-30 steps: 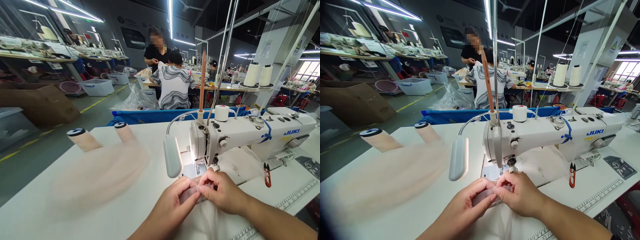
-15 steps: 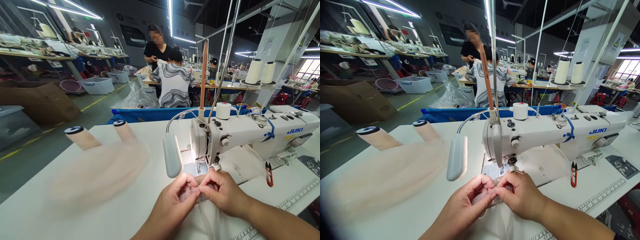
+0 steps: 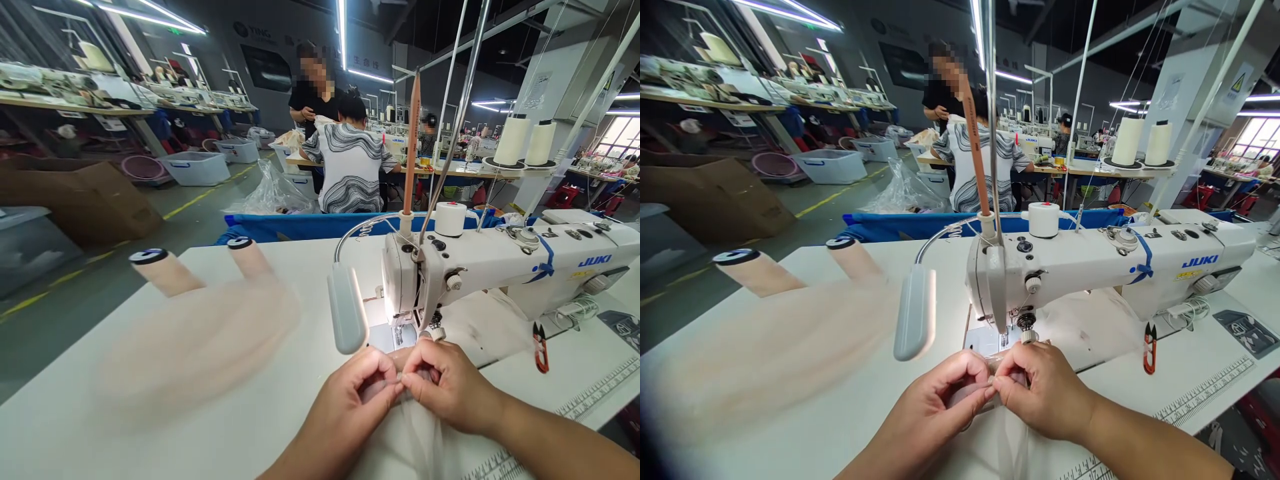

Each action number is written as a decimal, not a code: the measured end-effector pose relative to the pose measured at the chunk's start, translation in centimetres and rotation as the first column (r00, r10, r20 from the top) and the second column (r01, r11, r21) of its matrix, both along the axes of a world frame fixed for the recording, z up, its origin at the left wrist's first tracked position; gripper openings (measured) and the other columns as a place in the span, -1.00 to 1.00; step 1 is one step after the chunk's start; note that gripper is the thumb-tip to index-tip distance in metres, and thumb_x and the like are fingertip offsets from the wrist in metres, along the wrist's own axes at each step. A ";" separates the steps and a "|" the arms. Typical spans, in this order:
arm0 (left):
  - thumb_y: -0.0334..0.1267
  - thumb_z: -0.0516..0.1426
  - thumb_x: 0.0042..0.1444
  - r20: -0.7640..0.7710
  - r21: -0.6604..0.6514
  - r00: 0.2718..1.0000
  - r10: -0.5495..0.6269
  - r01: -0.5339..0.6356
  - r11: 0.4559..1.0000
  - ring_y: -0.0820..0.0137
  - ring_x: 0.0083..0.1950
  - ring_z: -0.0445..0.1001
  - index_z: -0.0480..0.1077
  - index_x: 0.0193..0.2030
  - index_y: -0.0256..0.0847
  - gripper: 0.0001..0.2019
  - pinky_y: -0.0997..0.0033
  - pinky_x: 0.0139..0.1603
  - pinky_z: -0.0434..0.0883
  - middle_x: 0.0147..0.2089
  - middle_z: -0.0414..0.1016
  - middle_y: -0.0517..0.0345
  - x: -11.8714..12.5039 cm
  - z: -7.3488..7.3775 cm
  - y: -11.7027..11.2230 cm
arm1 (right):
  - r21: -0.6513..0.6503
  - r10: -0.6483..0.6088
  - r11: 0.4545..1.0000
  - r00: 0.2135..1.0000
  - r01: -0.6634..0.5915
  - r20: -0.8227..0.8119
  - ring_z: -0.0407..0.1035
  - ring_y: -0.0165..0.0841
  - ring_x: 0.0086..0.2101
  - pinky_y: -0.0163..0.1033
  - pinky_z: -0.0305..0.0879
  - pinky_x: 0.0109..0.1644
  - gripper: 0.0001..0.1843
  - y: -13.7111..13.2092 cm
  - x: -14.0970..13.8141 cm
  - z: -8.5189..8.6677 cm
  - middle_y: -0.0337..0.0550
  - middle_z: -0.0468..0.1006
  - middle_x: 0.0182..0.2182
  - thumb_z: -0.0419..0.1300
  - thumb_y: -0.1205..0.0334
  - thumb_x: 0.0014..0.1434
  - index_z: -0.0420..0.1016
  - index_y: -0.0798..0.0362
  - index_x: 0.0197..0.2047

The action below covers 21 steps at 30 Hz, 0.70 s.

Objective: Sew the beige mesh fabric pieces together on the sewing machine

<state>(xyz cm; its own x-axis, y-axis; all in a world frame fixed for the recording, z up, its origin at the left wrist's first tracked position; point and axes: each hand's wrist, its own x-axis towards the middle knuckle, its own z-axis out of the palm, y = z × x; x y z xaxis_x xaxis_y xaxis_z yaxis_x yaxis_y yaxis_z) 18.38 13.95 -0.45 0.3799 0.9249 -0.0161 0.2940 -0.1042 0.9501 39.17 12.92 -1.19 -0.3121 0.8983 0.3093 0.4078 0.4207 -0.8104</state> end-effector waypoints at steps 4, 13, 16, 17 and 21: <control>0.01 0.19 0.17 -0.002 0.000 1.000 -0.015 0.015 1.000 0.36 -0.37 0.29 0.39 -0.39 -0.11 -0.73 0.41 -0.36 0.27 -0.38 0.41 0.23 -0.1 -0.2 0.1 | -0.008 0.012 1.000 1.000 -0.012 0.000 0.29 -0.40 -0.45 -0.27 0.23 -0.24 -0.92 0.0 -0.2 0.1 -0.36 0.45 -0.46 0.24 0.26 0.25 0.45 -0.02 -0.31; 0.07 0.25 0.14 0.012 -0.032 1.000 -0.006 0.007 0.999 0.35 -0.39 0.31 0.51 -0.26 -0.12 -0.71 0.42 -0.37 0.31 -0.43 0.41 0.24 0.4 0.5 0.1 | 0.016 -0.008 1.000 0.999 0.007 0.039 0.25 -0.40 -0.46 -0.24 0.25 -0.22 -0.92 -0.1 -0.4 0.4 -0.35 0.45 -0.45 0.20 0.26 0.23 0.41 -0.04 -0.34; 0.03 0.26 0.15 0.003 -0.032 1.000 -0.013 0.013 0.999 0.37 -0.41 0.31 0.47 -0.37 -0.13 -0.73 0.44 -0.40 0.29 -0.46 0.40 0.26 0.3 0.6 0.0 | 0.020 -0.010 1.000 0.999 0.009 0.051 0.25 -0.39 -0.46 -0.25 0.24 -0.23 -0.91 -0.2 -0.4 0.3 -0.35 0.44 -0.46 0.21 0.25 0.22 0.40 -0.04 -0.34; 0.01 0.26 0.15 -0.007 -0.028 1.000 -0.009 0.009 1.000 0.37 -0.42 0.30 0.44 -0.40 -0.13 -0.72 0.44 -0.41 0.28 -0.48 0.36 0.28 0.3 0.7 0.0 | 0.021 -0.013 1.000 0.999 0.012 0.051 0.26 -0.39 -0.46 -0.25 0.23 -0.24 -0.91 -0.2 -0.4 0.3 -0.35 0.44 -0.46 0.21 0.24 0.22 0.40 -0.04 -0.34; 0.02 0.22 0.18 -0.065 0.044 0.998 0.000 0.003 0.999 0.35 -0.38 0.32 0.36 -0.45 -0.12 -0.68 0.41 -0.38 0.28 -0.42 0.38 0.25 0.0 0.7 0.2 | 0.004 -0.029 1.000 0.998 0.028 0.048 0.28 -0.39 -0.45 -0.24 0.21 -0.23 -0.91 -0.1 -0.4 0.0 -0.35 0.44 -0.46 0.20 0.26 0.21 0.38 -0.04 -0.35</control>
<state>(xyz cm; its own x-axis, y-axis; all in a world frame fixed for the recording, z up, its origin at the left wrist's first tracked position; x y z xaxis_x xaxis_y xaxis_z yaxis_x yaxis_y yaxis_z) 18.38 14.10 0.25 0.3809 0.9246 0.0006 0.3544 -0.1466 0.9235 38.75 12.78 -1.14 -0.3012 0.9060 0.2974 0.4584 0.4110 -0.7880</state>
